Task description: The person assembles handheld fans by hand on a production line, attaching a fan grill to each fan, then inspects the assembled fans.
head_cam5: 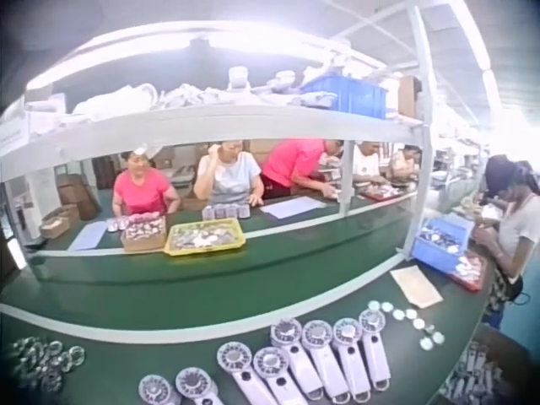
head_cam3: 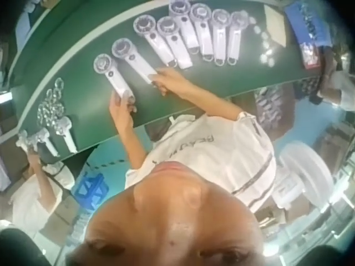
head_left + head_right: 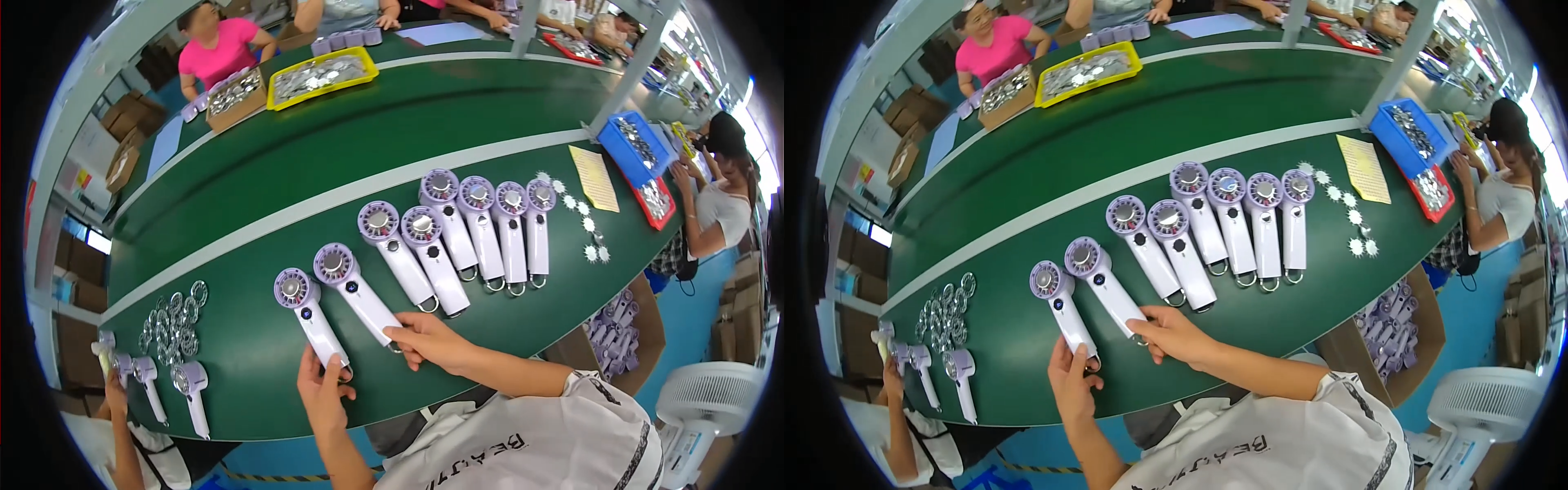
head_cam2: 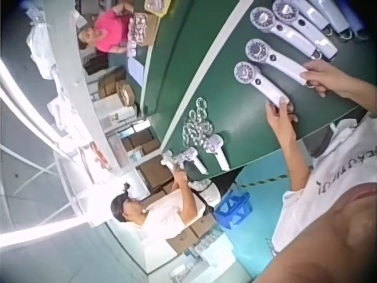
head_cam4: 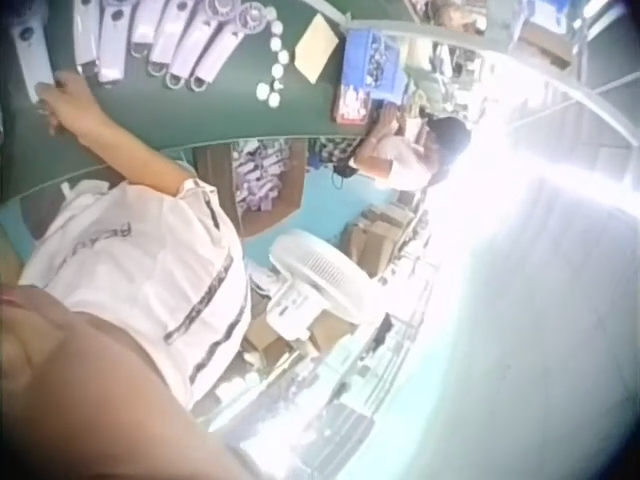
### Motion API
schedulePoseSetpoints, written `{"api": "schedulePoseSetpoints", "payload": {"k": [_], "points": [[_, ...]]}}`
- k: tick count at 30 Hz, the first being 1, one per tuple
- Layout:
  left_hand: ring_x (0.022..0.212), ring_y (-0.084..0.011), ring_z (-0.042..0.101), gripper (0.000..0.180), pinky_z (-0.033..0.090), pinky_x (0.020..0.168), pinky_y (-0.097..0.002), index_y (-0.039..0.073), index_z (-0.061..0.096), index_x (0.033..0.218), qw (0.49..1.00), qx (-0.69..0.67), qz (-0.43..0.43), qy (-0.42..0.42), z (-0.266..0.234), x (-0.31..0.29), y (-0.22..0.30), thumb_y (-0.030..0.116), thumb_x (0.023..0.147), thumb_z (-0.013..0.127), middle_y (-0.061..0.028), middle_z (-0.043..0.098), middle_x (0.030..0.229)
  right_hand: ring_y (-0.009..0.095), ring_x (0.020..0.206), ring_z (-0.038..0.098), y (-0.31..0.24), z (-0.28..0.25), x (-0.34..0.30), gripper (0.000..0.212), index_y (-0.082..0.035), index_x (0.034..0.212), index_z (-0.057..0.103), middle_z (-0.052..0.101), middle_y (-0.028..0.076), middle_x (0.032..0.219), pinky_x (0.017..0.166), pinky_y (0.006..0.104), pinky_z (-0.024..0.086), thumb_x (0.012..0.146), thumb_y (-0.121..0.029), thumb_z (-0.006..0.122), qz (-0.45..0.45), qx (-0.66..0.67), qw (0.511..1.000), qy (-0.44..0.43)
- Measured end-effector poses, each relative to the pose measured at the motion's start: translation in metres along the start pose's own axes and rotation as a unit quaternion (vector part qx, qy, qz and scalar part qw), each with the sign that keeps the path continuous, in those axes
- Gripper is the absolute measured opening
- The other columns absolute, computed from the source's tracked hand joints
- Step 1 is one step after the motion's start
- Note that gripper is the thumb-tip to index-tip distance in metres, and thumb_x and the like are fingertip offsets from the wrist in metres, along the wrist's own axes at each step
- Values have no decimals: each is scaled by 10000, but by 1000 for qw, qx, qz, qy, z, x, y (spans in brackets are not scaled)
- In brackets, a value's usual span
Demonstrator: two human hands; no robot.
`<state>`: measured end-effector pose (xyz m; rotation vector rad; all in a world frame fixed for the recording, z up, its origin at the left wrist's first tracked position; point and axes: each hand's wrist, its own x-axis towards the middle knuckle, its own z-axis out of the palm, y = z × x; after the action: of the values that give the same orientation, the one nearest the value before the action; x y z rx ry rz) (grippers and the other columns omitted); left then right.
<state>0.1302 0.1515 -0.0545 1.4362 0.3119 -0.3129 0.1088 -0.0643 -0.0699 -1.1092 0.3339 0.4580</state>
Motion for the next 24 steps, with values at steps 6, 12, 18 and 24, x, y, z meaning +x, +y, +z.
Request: {"api": "schedulePoseSetpoints", "payload": {"k": [6, 12, 18, 24], "points": [[671, -83, 574, 378, 450, 448, -232, -56, 554, 1327, 999, -36, 9, -20, -10, -3, -13, 130, 1005, 625, -59, 631, 921, 50, 564, 408, 8, -4, -13, 292, -26, 1073, 648, 421, -71, 681, 537, 250, 390, 1044, -315, 618, -14, 18, 1000, -19], [645, -98, 582, 405, 478, 463, -257, -71, 516, 1350, 993, -120, 21, 3, -5, -19, -28, 112, 1006, 624, -74, 634, 955, 44, 574, 361, 10, 2, -21, 310, -21, 1152, 649, 404, -77, 695, 557, 251, 375, 1054, -312, 610, -4, 72, 997, 6], [637, -123, 594, 485, 498, 480, -284, -82, 460, 1391, 988, -153, 29, 1, 17, -59, -33, 126, 992, 638, -108, 633, 1013, 45, 592, 407, 32, 12, -59, 375, 0, 1294, 619, 450, -51, 724, 569, 244, 381, 1058, -290, 603, -29, 86, 995, 36], [645, -198, 618, 485, 557, 546, -349, -76, 398, 1365, 985, -170, 41, -5, 11, -83, -61, 46, 950, 617, -158, 629, 966, 56, 679, 501, 57, 14, -89, 332, 9, 1305, 590, 579, -18, 852, 618, 231, 417, 1048, -200, 616, -48, 114, 992, 17]]}}
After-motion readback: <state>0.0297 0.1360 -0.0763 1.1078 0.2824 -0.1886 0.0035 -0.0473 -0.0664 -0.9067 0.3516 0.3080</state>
